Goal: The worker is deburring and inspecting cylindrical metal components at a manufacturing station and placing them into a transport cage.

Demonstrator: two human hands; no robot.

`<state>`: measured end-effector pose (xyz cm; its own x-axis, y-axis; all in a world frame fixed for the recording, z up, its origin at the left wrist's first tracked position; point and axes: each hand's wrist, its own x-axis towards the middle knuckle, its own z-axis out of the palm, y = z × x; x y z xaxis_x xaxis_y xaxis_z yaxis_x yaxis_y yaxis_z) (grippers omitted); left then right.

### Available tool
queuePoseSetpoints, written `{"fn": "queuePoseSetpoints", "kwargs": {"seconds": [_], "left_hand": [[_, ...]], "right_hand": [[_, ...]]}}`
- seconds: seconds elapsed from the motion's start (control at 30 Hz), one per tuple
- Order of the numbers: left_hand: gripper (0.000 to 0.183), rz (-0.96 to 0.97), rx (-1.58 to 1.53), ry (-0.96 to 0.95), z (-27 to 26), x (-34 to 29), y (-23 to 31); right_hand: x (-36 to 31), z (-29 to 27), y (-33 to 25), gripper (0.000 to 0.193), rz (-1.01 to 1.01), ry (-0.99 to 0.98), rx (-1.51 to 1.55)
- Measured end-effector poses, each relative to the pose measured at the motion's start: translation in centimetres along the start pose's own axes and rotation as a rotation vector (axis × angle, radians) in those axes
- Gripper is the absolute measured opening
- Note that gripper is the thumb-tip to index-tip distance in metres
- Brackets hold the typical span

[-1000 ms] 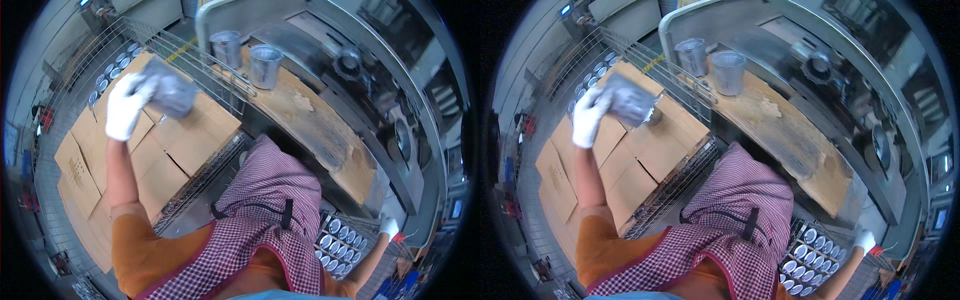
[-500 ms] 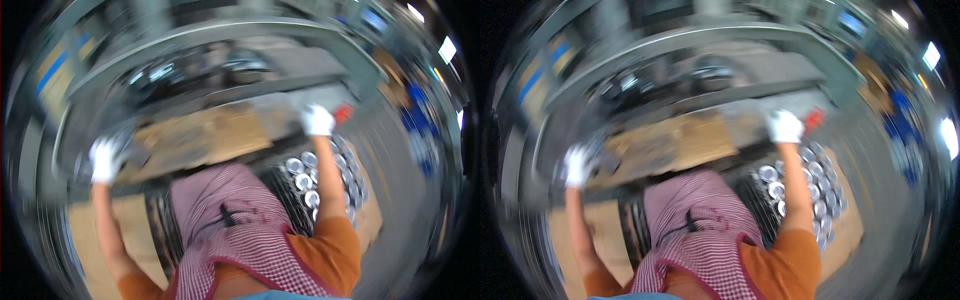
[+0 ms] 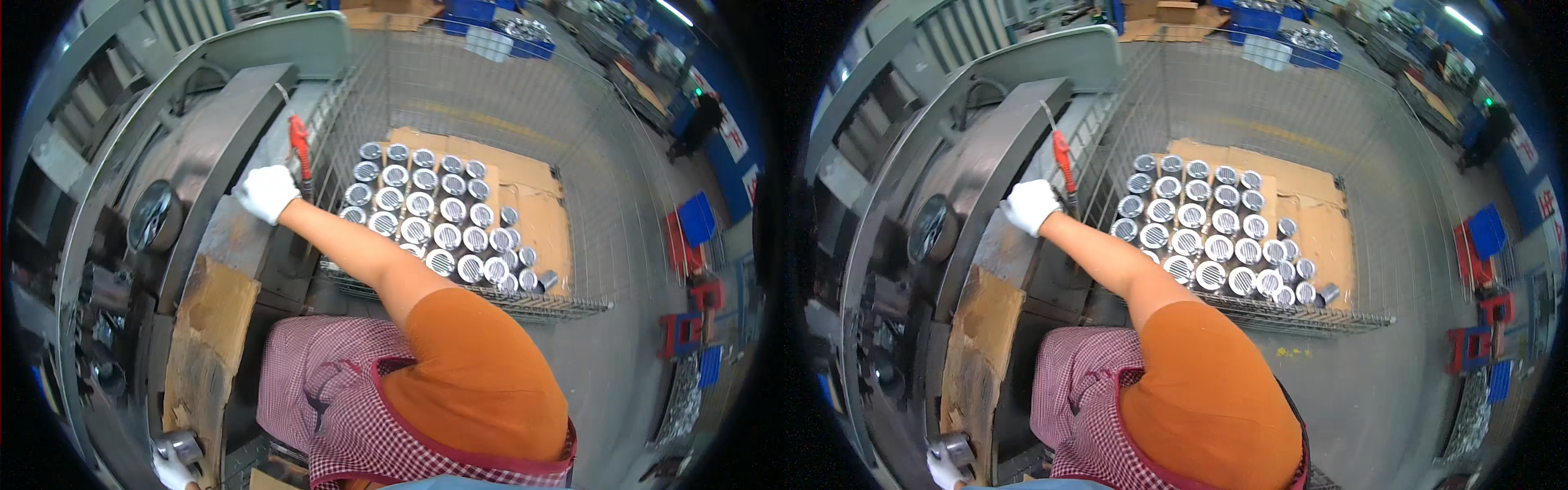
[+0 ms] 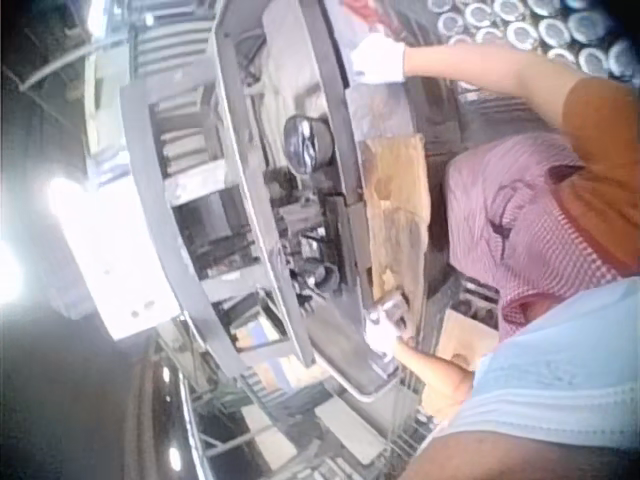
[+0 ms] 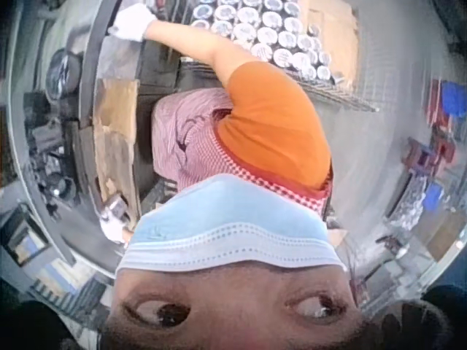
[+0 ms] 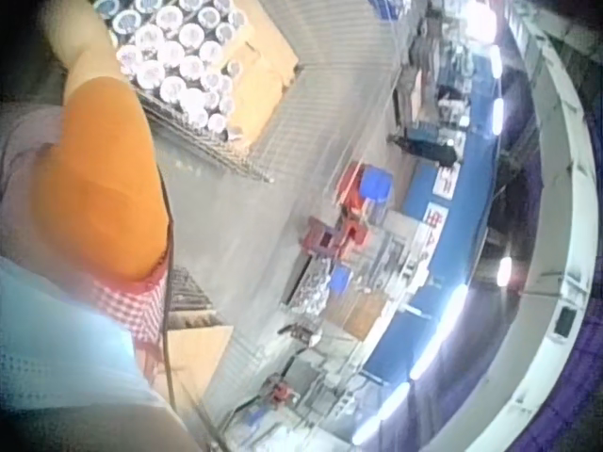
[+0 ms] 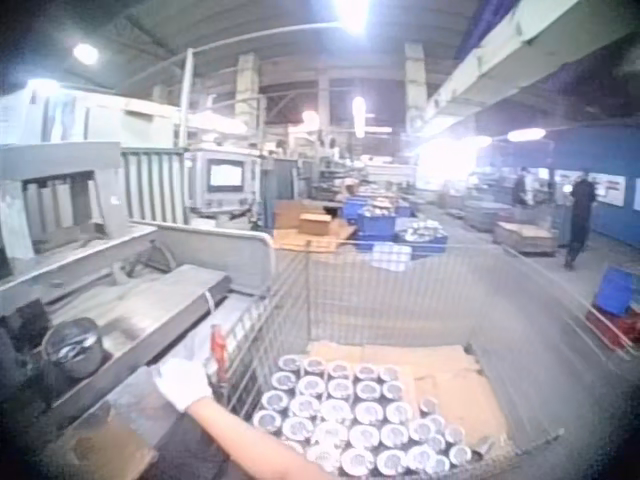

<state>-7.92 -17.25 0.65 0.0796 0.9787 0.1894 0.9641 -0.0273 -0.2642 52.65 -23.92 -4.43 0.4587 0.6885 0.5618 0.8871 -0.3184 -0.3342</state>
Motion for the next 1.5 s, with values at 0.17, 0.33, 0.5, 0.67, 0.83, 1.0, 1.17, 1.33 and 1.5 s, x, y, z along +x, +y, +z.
{"fn": "queuePoseSetpoints", "kwargs": {"seconds": [0.17, 0.33, 0.5, 0.67, 0.83, 1.0, 1.17, 1.33, 1.5], "left_hand": [[0.061, 0.027, -0.045, 0.028, -1.5, -2.1, 0.5], [0.082, -0.072, -0.085, -0.168, 3.9, 0.4, -5.7], [0.068, -0.025, 0.088, 0.073, 2.6, -0.7, -3.1], [0.062, -0.011, 0.229, 0.263, 1.5, -1.9, -1.9], [0.059, -0.095, 0.198, 0.654, 0.7, -1.9, 2.3], [0.054, 0.114, -0.204, 0.841, 0.7, 0.4, 8.2], [0.053, 0.096, -0.311, 0.425, 3.8, -0.9, 13.0], [0.051, 0.657, -0.839, 0.940, 8.7, 1.1, 13.2], [0.059, 0.060, -0.300, 0.482, 8.0, -0.1, 13.5]], "right_hand": [[0.2, 0.7, -0.4, 0.038, 0.012, 0.044, 0.068], [0.3, 1.1, -0.4, 0.035, -0.023, 0.008, 0.065], [0.0, 0.8, -0.6, 0.036, 0.008, 0.010, 0.044], [0.0, 1.2, -0.4, 0.039, 0.008, 0.046, 0.049], [0.1, 0.9, -0.9, 0.038, 0.034, 0.047, 0.095], [0.3, 1.5, -0.6, 0.037, 0.052, 0.088, 0.076], [0.6, 3.2, -1.1, 0.027, 0.088, 0.423, 0.225], [0.7, 3.0, -0.9, 0.030, 0.107, 0.268, 0.175], [1.1, 3.3, -1.2, 0.031, 0.138, 0.274, 0.171]]}}
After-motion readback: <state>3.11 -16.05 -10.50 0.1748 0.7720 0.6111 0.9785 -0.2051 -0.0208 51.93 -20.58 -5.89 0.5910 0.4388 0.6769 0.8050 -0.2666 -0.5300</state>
